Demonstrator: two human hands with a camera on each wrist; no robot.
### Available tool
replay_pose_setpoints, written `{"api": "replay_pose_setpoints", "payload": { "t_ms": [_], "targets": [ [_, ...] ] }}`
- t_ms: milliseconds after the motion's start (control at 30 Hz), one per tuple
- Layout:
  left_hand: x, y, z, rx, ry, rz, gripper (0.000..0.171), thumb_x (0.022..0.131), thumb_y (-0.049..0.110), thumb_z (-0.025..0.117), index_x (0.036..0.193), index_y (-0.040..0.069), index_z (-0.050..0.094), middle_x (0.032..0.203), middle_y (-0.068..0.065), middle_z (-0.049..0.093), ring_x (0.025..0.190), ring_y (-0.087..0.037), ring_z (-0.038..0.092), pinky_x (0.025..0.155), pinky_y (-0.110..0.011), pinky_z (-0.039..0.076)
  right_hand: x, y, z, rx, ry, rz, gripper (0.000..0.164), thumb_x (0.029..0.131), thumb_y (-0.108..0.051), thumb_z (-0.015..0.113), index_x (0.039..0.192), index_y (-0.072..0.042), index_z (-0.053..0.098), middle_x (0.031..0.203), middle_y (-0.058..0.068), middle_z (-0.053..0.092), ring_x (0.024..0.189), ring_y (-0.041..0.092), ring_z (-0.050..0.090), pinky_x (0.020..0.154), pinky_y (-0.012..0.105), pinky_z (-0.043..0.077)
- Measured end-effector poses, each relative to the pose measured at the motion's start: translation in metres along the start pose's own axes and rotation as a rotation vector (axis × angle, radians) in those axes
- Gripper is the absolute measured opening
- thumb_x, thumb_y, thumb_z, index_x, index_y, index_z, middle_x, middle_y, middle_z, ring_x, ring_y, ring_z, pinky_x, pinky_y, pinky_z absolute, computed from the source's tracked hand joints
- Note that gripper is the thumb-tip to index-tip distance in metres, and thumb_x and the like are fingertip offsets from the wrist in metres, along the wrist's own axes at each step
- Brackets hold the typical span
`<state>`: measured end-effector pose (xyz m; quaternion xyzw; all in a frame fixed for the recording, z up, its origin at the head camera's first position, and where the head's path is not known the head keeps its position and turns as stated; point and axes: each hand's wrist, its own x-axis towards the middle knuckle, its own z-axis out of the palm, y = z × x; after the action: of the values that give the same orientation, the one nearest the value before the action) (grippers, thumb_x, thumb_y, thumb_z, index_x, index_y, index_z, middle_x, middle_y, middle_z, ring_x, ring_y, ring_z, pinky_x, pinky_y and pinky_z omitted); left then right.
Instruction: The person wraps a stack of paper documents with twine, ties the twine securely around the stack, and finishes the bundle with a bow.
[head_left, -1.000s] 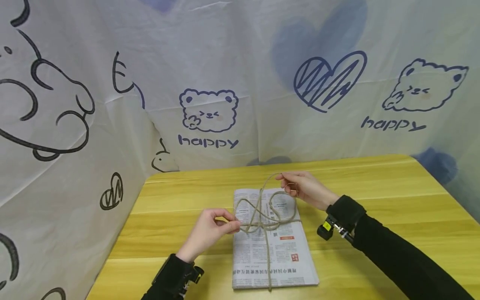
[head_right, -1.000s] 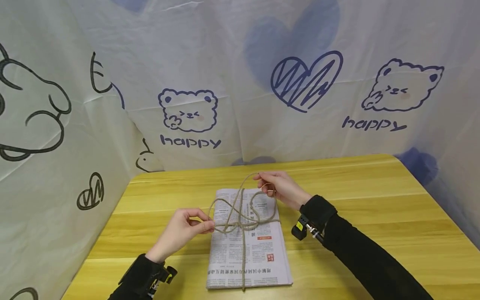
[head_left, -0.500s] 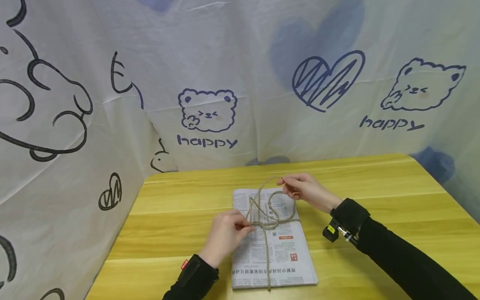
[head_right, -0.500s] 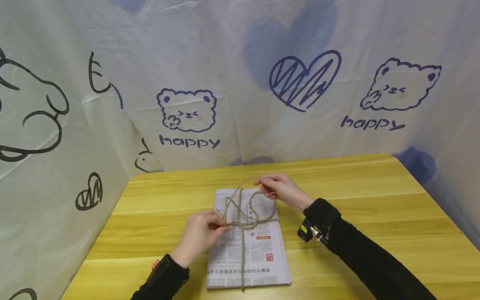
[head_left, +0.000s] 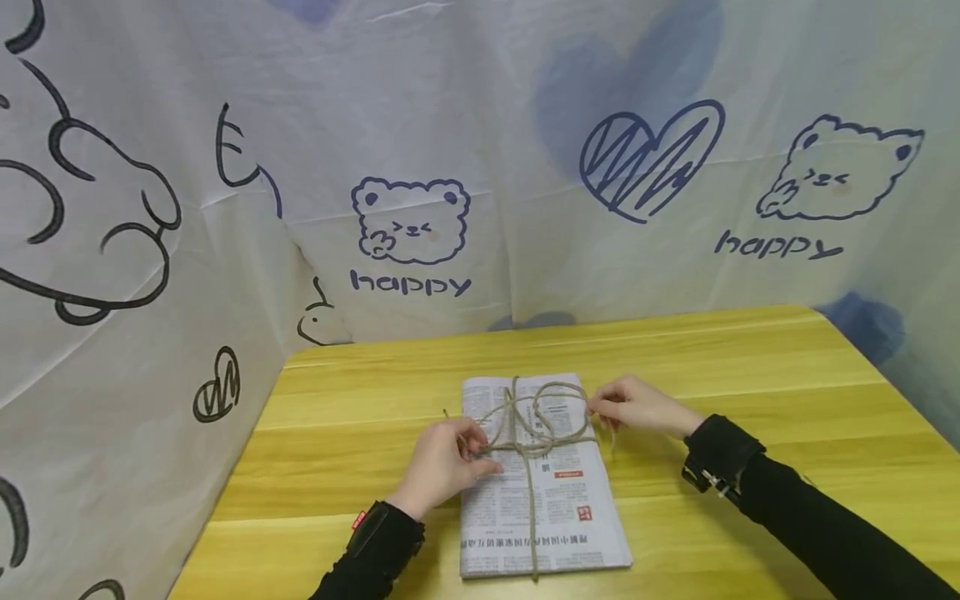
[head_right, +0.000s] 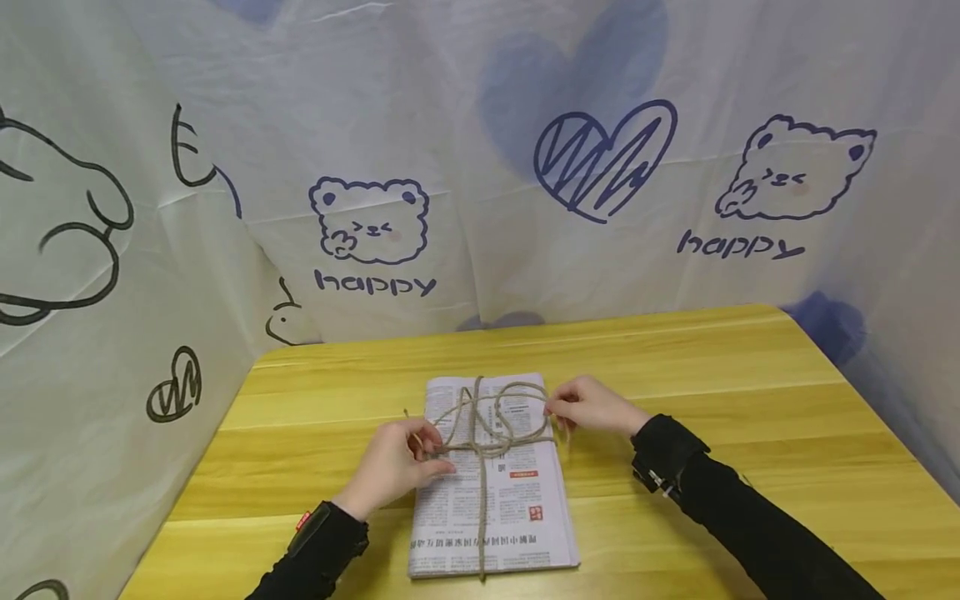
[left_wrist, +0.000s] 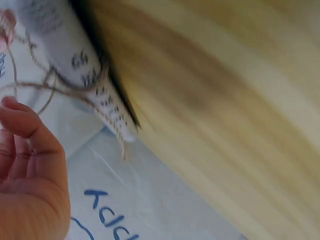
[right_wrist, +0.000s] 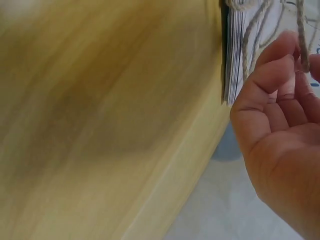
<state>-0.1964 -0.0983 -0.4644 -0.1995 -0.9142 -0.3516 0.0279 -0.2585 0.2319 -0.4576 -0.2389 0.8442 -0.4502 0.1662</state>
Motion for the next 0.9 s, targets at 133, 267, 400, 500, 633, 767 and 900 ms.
{"api": "replay_pose_setpoints", "payload": {
  "t_ms": [133, 267, 400, 500, 633, 767, 900],
  "targets": [
    [0.002, -0.003, -0.015, -0.052, -0.027, -0.005, 0.041, 0.075, 0.021, 0.090, 0.103, 0.009, 0.063, 0.088, -0.008, 0.060, 0.072, -0.012, 0.050, 0.066, -0.023, 0.042, 0.001, -0.003, 0.004, -0.015, -0.011, -0.014, 0.025, 0.103, -0.011, 0.053, 0.102, 0.007, 0.070, 0.073, 0.010, 0.064, 0.063, 0.009, 0.056, 0.060, 0.025, 0.049],
    [0.008, -0.011, -0.025, -0.001, -0.059, 0.023, 0.057, 0.076, 0.014, 0.089, 0.124, 0.006, 0.059, 0.114, -0.011, 0.062, 0.101, -0.027, 0.060, 0.088, -0.037, 0.051, 0.004, -0.011, 0.009, -0.049, -0.012, -0.036, 0.024, 0.102, -0.013, 0.055, 0.102, 0.006, 0.071, 0.070, 0.005, 0.062, 0.063, 0.014, 0.056, 0.058, 0.024, 0.047],
    [0.013, -0.020, -0.027, 0.089, -0.127, 0.051, 0.062, 0.081, 0.018, 0.086, 0.135, 0.007, 0.057, 0.129, -0.011, 0.063, 0.119, -0.032, 0.061, 0.102, -0.048, 0.049, 0.007, -0.015, 0.013, -0.063, -0.027, -0.047, 0.024, 0.103, -0.014, 0.055, 0.102, 0.005, 0.071, 0.071, 0.006, 0.063, 0.064, 0.016, 0.057, 0.059, 0.023, 0.046],
    [0.016, -0.021, -0.024, 0.133, -0.168, 0.072, 0.045, 0.089, 0.026, 0.079, 0.127, 0.009, 0.064, 0.121, -0.007, 0.068, 0.114, -0.027, 0.065, 0.100, -0.045, 0.052, 0.009, -0.014, 0.015, -0.064, -0.036, -0.063, 0.022, 0.103, -0.014, 0.056, 0.100, 0.003, 0.071, 0.070, 0.008, 0.063, 0.063, 0.015, 0.056, 0.058, 0.023, 0.044],
    [0.021, -0.018, -0.016, 0.233, -0.167, 0.149, 0.017, 0.096, 0.030, 0.070, 0.102, 0.015, 0.073, 0.095, 0.003, 0.069, 0.088, -0.014, 0.066, 0.080, -0.031, 0.054, 0.012, -0.013, 0.018, -0.065, -0.039, -0.083, 0.022, 0.102, -0.014, 0.057, 0.096, 0.002, 0.070, 0.069, 0.008, 0.062, 0.060, 0.012, 0.054, 0.057, 0.022, 0.042],
    [0.024, -0.010, -0.006, 0.380, -0.128, 0.245, 0.022, 0.098, 0.034, 0.066, 0.082, 0.019, 0.064, 0.072, 0.009, 0.057, 0.063, -0.005, 0.049, 0.062, -0.021, 0.041, 0.014, -0.015, 0.021, -0.069, -0.044, -0.086, 0.022, 0.104, -0.014, 0.056, 0.096, 0.002, 0.070, 0.069, 0.010, 0.061, 0.059, 0.008, 0.051, 0.057, 0.022, 0.041],
    [0.027, 0.001, 0.002, 0.499, -0.085, 0.281, 0.029, 0.098, 0.038, 0.064, 0.077, 0.019, 0.057, 0.066, 0.009, 0.050, 0.058, -0.005, 0.042, 0.059, -0.023, 0.036, 0.015, -0.018, 0.023, -0.087, -0.038, -0.082, 0.023, 0.104, -0.013, 0.054, 0.091, -0.001, 0.068, 0.069, 0.010, 0.061, 0.058, 0.007, 0.049, 0.058, 0.022, 0.040]
  ]
}}
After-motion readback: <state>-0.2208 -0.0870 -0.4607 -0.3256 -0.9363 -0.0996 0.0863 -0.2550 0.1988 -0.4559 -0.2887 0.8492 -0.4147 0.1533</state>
